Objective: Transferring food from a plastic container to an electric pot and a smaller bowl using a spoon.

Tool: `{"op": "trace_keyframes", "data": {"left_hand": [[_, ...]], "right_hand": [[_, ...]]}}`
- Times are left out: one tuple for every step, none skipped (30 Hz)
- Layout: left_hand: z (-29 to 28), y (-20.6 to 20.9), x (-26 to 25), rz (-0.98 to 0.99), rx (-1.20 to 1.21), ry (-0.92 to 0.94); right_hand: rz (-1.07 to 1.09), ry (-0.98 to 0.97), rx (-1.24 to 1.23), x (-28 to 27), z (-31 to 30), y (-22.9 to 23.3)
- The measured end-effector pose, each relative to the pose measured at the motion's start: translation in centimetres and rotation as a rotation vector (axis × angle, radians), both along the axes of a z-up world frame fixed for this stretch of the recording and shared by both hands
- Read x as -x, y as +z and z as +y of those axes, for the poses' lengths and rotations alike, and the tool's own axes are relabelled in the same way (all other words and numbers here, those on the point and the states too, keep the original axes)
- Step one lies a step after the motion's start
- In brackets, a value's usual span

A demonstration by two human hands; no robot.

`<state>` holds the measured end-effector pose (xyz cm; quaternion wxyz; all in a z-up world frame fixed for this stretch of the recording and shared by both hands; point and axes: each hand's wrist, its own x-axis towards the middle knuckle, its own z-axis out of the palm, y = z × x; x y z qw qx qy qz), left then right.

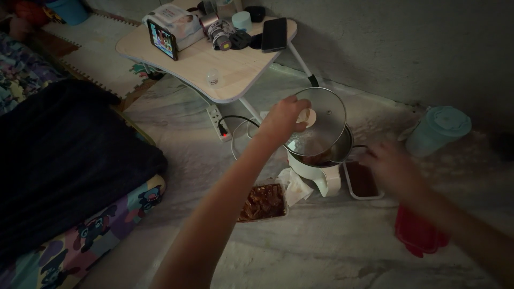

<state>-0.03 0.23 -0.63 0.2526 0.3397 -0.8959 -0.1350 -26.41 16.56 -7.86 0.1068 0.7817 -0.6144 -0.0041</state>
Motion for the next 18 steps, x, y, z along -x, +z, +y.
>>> {"op": "trace_keyframes", "data": {"left_hand": [[0.0,0.0,0.0,0.000,0.000,0.000],[0.0,0.0,0.0,0.004,-0.001,-0.001],[0.0,0.0,0.0,0.008,-0.003,-0.003],[0.0,0.0,0.0,0.007,-0.002,-0.001],[-0.1,-0.1,-0.1,0.011,0.003,-0.007],[-0.1,-0.1,-0.2,0.016,0.008,-0.014],[-0.1,-0.2,-0.2,0.016,0.008,-0.013],[-0.1,-0.3,-0.2,0.015,0.009,-0.016],[-0.2,-0.3,-0.2,0.013,0.009,-0.019],[-0.1,-0.3,-0.2,0.014,0.011,-0.018],[-0.1,-0.2,-0.2,0.010,0.008,-0.012],[-0.1,-0.2,-0.3,0.006,0.005,-0.006],[-0.2,-0.2,-0.3,0.005,0.007,-0.004],[-0.1,-0.4,-0.3,0.008,0.014,-0.006],[-0.2,-0.5,-0.2,0.012,0.022,-0.007],[0.0,-0.4,-0.1,0.013,0.022,-0.005],[0.1,-0.2,0.1,0.013,0.020,-0.007],[0.2,-0.1,0.1,0.011,0.018,-0.009]], "right_hand": [[0.000,0.000,0.000,-0.3,0.0,0.4],[0.035,0.017,0.014,-0.6,-0.1,0.8],[0.069,0.035,0.028,-1.0,-0.1,1.2],[0.067,0.036,0.029,-1.4,0.0,2.0],[-0.049,-0.132,-0.066,-1.8,0.0,2.9],[-0.164,-0.299,-0.163,-2.2,0.1,3.7],[-0.164,-0.298,-0.162,-1.8,0.1,3.4],[-0.039,-0.197,-0.062,-1.3,0.2,3.1],[0.087,-0.094,0.036,-0.8,0.2,2.8],[0.087,-0.093,0.038,-1.0,0.4,2.9],[-0.015,-0.087,0.073,-1.1,0.5,3.1],[-0.118,-0.082,0.108,-1.4,0.7,3.1],[-0.119,-0.080,0.109,-1.8,0.0,2.6],[-0.428,-0.323,-0.007,-2.0,-0.6,1.9],[-0.733,-0.562,-0.139,-2.2,-1.3,1.3],[-0.732,-0.560,-0.140,-1.9,-1.1,0.6],[-0.431,-0.341,-0.030,-1.6,-0.9,0.0],[-0.131,-0.118,0.071,-1.4,-0.7,-0.7]]}}
